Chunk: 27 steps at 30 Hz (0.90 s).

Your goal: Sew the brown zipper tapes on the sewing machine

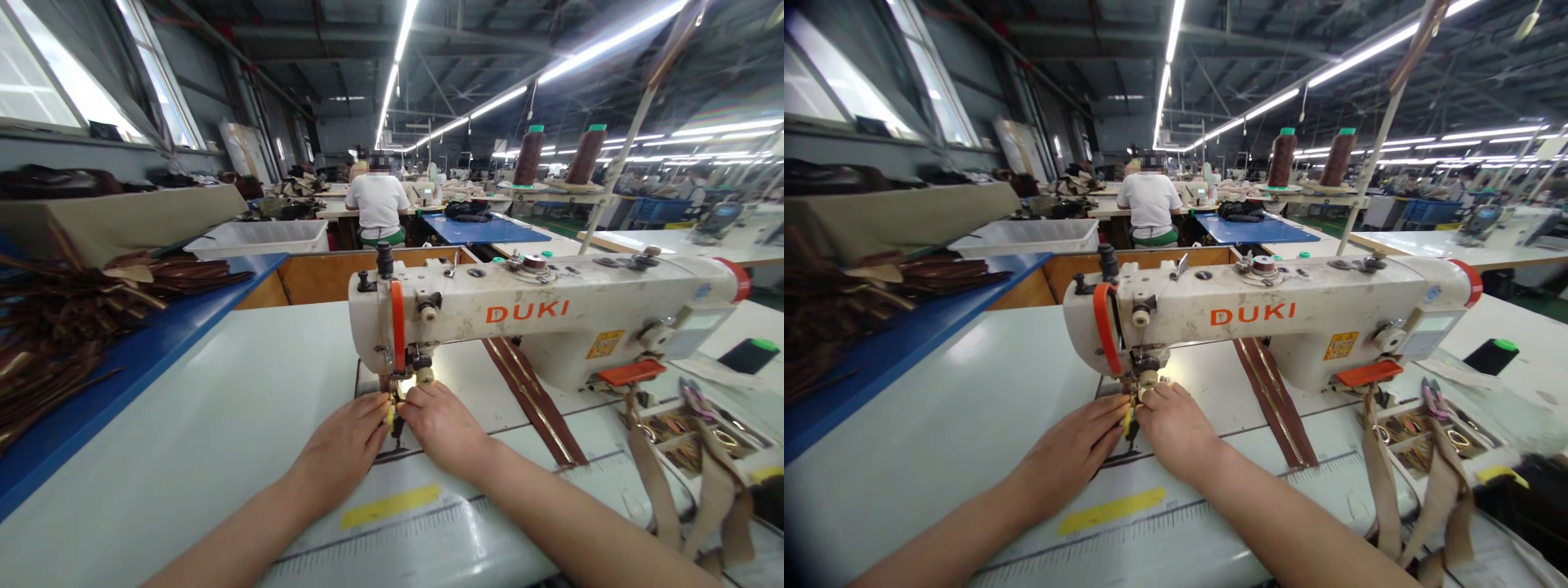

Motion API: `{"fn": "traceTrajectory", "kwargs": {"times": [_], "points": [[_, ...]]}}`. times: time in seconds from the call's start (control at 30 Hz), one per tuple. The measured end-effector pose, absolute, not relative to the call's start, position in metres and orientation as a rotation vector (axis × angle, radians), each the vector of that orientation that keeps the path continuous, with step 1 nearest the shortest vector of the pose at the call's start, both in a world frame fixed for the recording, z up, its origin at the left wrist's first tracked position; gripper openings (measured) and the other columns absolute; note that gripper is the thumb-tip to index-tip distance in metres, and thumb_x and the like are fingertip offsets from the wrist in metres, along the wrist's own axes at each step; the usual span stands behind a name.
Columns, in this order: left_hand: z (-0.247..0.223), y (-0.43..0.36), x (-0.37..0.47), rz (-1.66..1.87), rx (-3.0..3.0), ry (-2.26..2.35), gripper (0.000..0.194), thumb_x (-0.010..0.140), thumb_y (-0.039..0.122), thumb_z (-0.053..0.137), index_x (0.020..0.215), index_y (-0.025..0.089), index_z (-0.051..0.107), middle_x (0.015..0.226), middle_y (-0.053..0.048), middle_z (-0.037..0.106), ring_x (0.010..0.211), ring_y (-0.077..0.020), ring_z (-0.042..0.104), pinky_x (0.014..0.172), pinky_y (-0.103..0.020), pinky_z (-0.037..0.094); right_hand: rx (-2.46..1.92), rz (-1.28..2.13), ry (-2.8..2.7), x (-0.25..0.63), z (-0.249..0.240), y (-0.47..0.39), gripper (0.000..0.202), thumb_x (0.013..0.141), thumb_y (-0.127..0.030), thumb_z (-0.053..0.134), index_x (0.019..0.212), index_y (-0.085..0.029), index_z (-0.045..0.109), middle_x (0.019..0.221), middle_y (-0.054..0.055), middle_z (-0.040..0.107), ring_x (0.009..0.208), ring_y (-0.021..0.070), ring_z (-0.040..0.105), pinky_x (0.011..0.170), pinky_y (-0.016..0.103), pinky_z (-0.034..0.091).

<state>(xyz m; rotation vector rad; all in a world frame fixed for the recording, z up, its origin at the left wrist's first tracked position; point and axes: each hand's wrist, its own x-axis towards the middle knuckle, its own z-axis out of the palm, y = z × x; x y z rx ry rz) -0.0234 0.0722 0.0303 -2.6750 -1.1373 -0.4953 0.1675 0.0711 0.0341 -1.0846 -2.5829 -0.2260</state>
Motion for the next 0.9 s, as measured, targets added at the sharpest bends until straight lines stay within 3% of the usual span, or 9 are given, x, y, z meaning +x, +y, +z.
{"fn": "traceTrajectory", "kwargs": {"times": [0.27,0.9], "points": [[0.027,0.081,-0.026,-0.527,-2.686,-1.204,0.036,0.095,0.025,0.033,0.116,0.014,0.06,0.119,-0.01,0.066,0.111,-0.0196,0.061,0.099,-0.039,0.051,-1.142,-0.207,-2.522,0.17,0.031,0.07,0.003,0.089,-0.014,0.066,0.088,-0.015,0.064,0.085,0.003,0.058,0.083,0.0214,0.048,0.073,0.032,0.037],[0.034,0.06,-0.033,-0.555,-2.643,-1.2,0.03,0.093,0.02,0.038,0.112,0.014,0.062,0.113,-0.008,0.069,0.105,-0.0195,0.063,0.096,-0.037,0.054,-1.162,-0.049,-2.412,0.176,0.032,0.061,0.011,0.091,-0.008,0.059,0.087,-0.014,0.067,0.081,0.005,0.058,0.082,0.0213,0.05,0.073,0.031,0.041]]}}
